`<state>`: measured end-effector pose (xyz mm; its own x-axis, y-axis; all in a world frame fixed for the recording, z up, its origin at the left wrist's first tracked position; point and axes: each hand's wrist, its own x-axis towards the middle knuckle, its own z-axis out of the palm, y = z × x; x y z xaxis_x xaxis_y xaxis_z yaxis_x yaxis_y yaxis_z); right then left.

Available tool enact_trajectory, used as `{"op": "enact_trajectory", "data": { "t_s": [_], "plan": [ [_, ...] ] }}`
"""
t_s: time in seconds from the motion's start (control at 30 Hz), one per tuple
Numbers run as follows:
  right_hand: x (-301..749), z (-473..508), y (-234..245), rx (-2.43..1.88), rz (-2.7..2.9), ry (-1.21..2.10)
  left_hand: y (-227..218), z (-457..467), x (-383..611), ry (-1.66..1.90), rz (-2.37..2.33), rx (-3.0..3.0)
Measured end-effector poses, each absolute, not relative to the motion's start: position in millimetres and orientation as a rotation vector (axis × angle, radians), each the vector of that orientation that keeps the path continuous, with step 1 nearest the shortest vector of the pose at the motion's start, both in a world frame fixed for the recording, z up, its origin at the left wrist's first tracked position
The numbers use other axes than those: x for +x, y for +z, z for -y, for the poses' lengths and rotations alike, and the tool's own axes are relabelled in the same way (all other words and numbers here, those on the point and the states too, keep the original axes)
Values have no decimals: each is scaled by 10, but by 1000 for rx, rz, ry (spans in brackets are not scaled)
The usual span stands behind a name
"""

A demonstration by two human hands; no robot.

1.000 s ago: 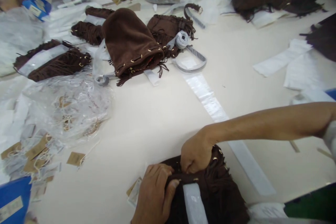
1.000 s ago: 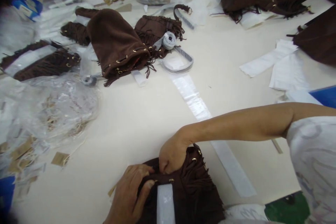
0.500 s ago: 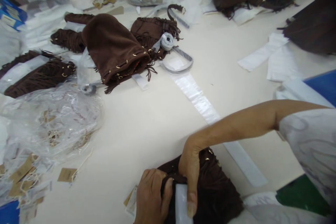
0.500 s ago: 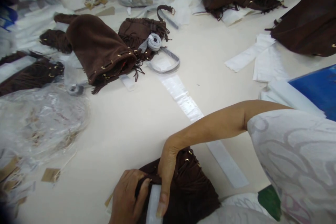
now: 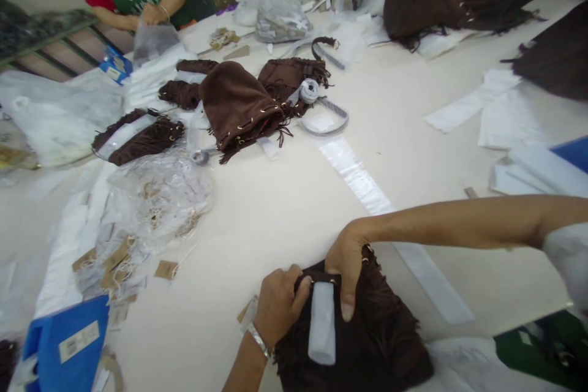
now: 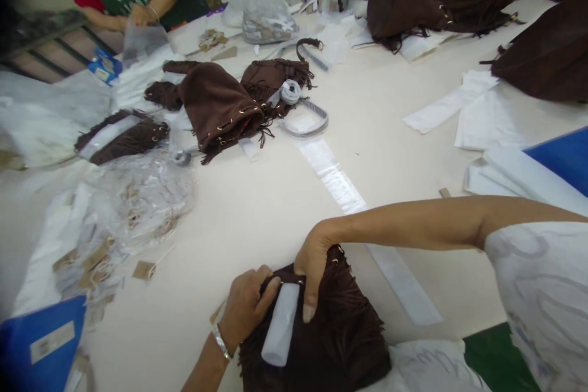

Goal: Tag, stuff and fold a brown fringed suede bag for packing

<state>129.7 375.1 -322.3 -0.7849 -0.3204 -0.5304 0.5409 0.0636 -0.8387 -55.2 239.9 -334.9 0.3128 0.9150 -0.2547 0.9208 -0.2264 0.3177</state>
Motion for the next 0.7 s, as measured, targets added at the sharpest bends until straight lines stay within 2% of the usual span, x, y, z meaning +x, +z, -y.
{"op": "enact_trajectory", "data": {
  "t_s": [0.13,0.23,0.4,0.5,0.7],
  "plan": [
    [1218,-3690,-3241,74,-1859,-1439,-3356,-2358,-478,-123,-1658,2295],
    [1423,-3623,-3109,318,-2335,-1249,-3354,-2319,-456,-54,-1730,2326],
    [1949,-3186,-2978,690,-3001,-868,-3273,-2130,-397,321,-1876,2239],
    [2131,-2874,-3130,703,-3090,-768,-3223,-1939,-294,405,-1934,2195],
    [2225,-2807,-3535,667,-3220,-618,-3316,-1698,-181,231,-1991,2294]
  ]
}}
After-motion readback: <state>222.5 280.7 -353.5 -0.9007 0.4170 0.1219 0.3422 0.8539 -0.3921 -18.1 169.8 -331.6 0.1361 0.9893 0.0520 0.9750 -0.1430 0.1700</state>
